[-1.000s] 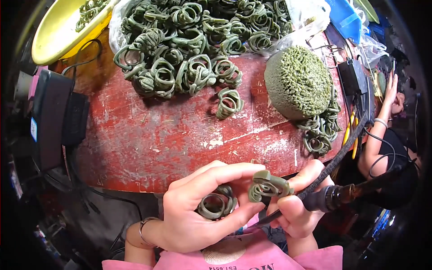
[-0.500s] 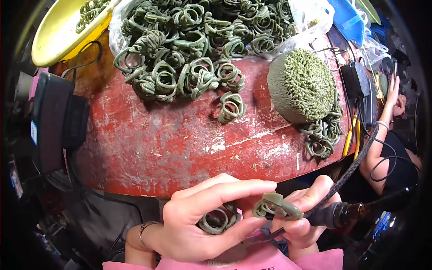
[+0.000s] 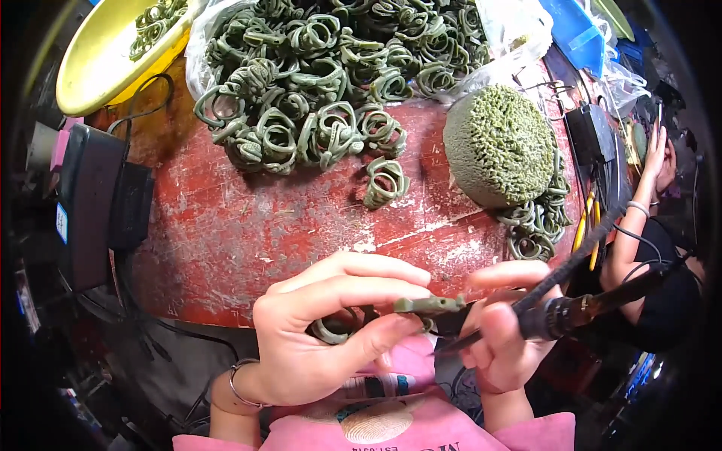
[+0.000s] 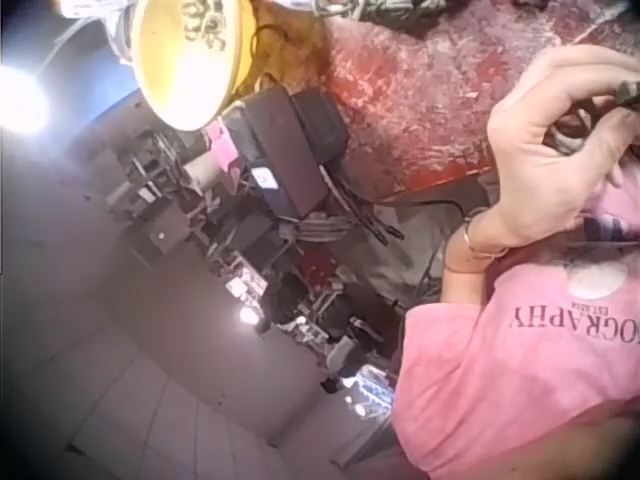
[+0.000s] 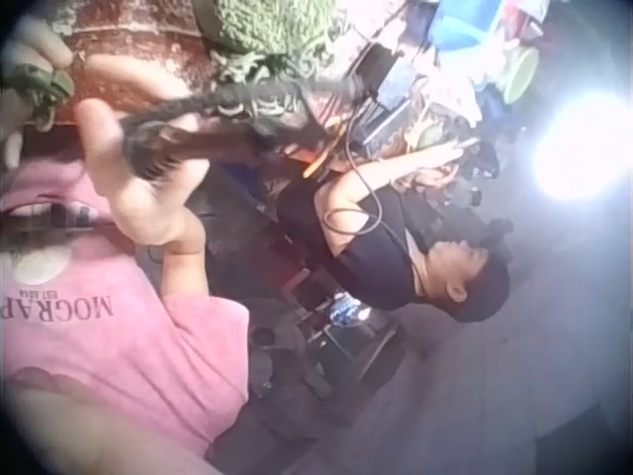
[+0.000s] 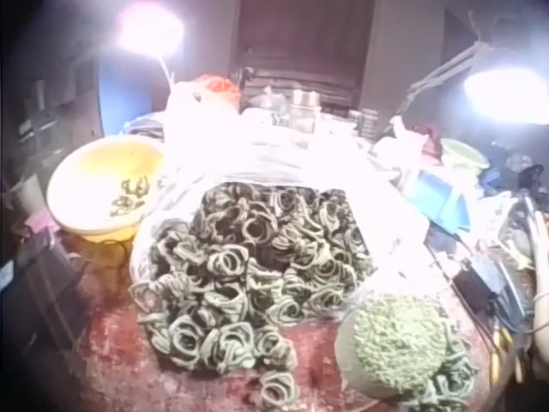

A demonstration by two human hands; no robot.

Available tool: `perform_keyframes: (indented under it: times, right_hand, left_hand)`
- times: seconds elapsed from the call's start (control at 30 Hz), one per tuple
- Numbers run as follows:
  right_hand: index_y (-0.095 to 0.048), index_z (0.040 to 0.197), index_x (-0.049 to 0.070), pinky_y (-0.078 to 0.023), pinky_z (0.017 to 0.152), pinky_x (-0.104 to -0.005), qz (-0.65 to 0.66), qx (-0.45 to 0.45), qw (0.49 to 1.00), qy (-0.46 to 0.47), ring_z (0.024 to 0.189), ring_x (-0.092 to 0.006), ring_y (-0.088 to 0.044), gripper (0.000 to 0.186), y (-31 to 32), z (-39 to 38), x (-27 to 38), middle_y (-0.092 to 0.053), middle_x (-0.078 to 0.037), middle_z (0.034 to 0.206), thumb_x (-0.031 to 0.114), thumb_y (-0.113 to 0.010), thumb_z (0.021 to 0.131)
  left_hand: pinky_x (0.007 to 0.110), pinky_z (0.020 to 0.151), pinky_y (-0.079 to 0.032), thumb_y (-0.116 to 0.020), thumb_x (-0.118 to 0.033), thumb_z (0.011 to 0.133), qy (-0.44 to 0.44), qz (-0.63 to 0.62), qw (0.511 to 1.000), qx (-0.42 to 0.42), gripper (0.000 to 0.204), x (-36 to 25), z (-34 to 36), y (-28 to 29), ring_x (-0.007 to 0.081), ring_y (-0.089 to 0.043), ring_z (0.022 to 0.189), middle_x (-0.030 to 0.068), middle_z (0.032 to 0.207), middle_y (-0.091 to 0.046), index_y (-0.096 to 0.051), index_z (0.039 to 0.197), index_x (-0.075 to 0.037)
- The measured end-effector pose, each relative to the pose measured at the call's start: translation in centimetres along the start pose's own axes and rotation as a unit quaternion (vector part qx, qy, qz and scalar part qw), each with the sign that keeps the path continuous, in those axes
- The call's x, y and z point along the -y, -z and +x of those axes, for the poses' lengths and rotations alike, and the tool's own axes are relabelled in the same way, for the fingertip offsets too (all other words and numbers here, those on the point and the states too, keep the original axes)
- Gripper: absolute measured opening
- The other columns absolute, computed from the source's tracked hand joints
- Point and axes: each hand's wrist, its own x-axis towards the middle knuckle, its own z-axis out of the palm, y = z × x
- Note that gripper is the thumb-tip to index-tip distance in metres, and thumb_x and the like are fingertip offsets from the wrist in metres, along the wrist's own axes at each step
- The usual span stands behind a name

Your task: Refining and joining green wax jewelry molds using a heated wax pen tool.

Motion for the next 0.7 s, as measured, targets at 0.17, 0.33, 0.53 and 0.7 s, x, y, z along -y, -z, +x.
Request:
perform_keyframes:
  times: [0.17,0.33,0.53,0.7]
  right_hand:
    - [-0.050,0.085,-0.002,-0.034,0.033,-0.0218,-0.023,-0.092,0.989,0.117,0.036,-0.0098,-0.045,0.016,0.3,0.2,-0.4,-0.053,-0.008,0.065,0.013,-0.054,0.080]
    - [-0.041,0.085,0.000,-0.035,0.040,-0.0185,-0.050,-0.063,0.986,0.149,0.041,-0.0082,-0.043,0.014,0.6,0.7,-1.5,-0.054,-0.013,0.068,0.008,-0.051,0.078]
    - [-0.045,0.082,0.002,-0.040,0.062,-0.0261,-0.203,0.007,0.949,0.243,0.067,-0.0151,-0.049,0.031,1.5,1.3,-3.0,-0.051,-0.012,0.078,0.013,-0.068,0.065]
    - [-0.057,0.081,0.004,-0.042,0.051,-0.0273,-0.410,0.062,0.870,0.269,0.059,-0.0193,-0.051,0.041,1.9,1.4,-2.8,-0.054,-0.009,0.069,0.029,-0.077,0.055]
  left_hand:
    - [0.019,0.053,-0.051,-0.059,0.006,0.074,-0.034,-0.004,0.999,-0.021,0.020,0.2,0.1,0.2,0.0122,-0.060,0.069,0.0168,0.102,-0.055,-0.061,0.093,0.002]
    - [0.020,0.052,-0.051,-0.058,0.008,0.074,-0.019,0.023,0.997,-0.066,0.021,0.2,0.0,0.3,0.0128,-0.060,0.070,0.0173,0.102,-0.055,-0.060,0.094,0.003]
    - [0.021,0.052,-0.052,-0.057,0.009,0.072,-0.052,0.088,0.987,-0.125,0.023,1.1,0.1,0.6,0.0136,-0.060,0.072,0.0182,0.100,-0.055,-0.059,0.095,0.004]
    - [0.021,0.045,-0.051,-0.052,0.009,0.074,-0.091,0.130,0.978,-0.136,0.019,1.5,0.1,1.2,0.0151,-0.059,0.063,0.0218,0.101,-0.052,-0.054,0.093,0.007]
